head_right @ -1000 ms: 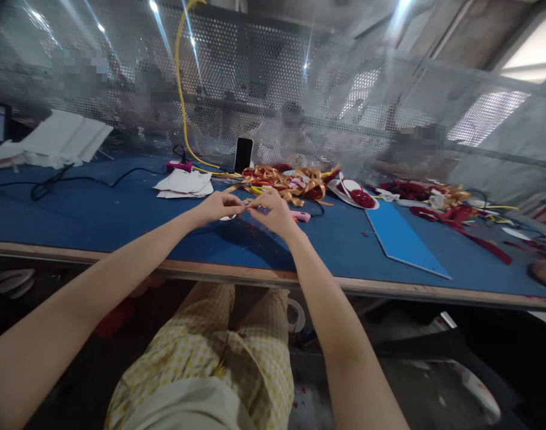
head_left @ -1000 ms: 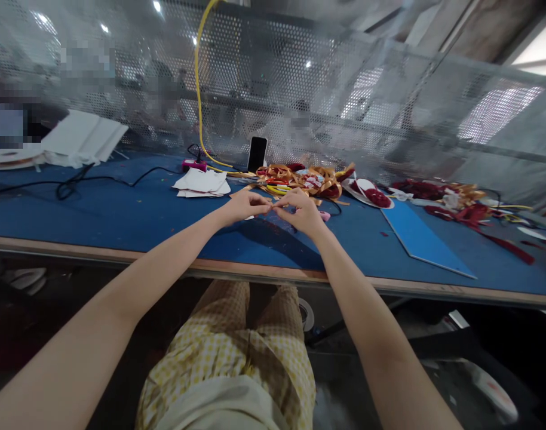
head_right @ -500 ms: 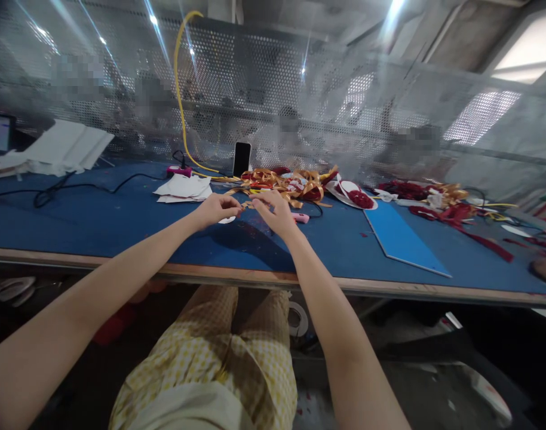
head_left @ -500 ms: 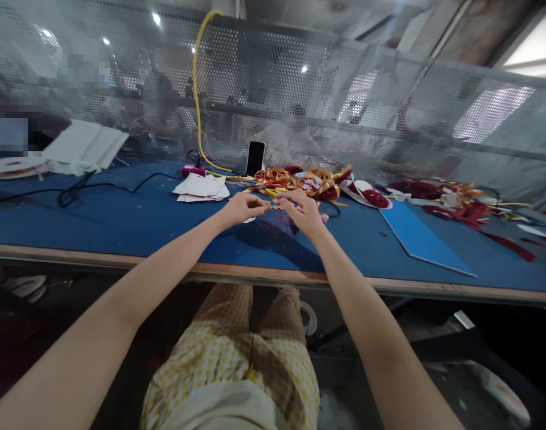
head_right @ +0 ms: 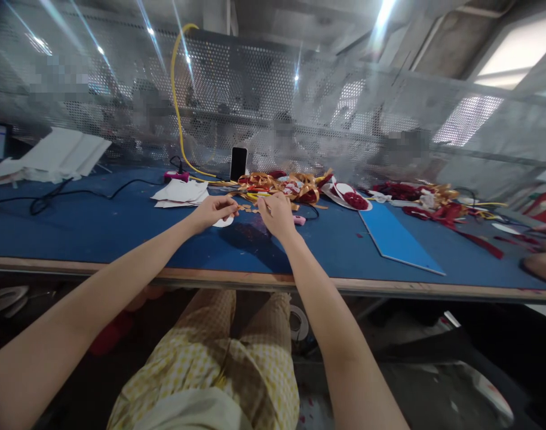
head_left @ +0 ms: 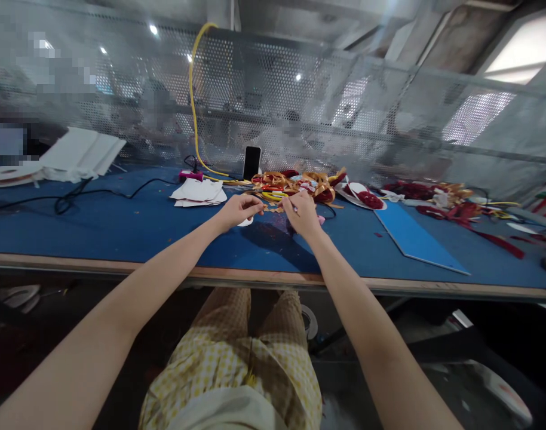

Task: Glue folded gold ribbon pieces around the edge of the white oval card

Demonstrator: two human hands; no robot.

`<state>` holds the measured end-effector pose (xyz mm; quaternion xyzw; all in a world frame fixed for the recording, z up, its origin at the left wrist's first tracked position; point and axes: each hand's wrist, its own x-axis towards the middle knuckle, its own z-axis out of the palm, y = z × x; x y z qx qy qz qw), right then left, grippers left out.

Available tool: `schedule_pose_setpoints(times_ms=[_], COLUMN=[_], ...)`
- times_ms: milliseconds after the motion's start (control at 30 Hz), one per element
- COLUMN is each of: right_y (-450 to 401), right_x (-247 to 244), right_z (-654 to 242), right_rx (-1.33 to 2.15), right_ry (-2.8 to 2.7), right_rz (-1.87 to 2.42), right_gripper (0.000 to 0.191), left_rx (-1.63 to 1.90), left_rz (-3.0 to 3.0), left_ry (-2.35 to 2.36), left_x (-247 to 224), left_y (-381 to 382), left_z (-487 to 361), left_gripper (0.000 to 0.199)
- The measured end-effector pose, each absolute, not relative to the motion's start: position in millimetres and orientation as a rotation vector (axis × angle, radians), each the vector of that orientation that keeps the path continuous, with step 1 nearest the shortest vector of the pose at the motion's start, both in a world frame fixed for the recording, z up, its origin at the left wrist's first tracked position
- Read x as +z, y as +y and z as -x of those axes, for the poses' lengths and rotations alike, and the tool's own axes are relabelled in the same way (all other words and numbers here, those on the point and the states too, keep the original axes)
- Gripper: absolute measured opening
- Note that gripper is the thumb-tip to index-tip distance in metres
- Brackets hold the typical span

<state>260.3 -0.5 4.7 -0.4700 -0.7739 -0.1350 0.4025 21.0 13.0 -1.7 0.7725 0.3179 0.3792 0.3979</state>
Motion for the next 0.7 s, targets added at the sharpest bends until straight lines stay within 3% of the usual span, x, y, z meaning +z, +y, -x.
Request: schedule_pose_setpoints(times_ms=[700], right_y=[7.0], right_x=[0.9], right_z=[-275.3], right_rx=[-0.566], right_ry=[-1.766], right_rz=[1.578], right_gripper=[0.038], left_rx=[1.1], left_rz=[-1.539], left_ry=[0.946], left_x=[-6.1], left_y=[33.3], left_z=[-18.8], left_gripper=[0.036])
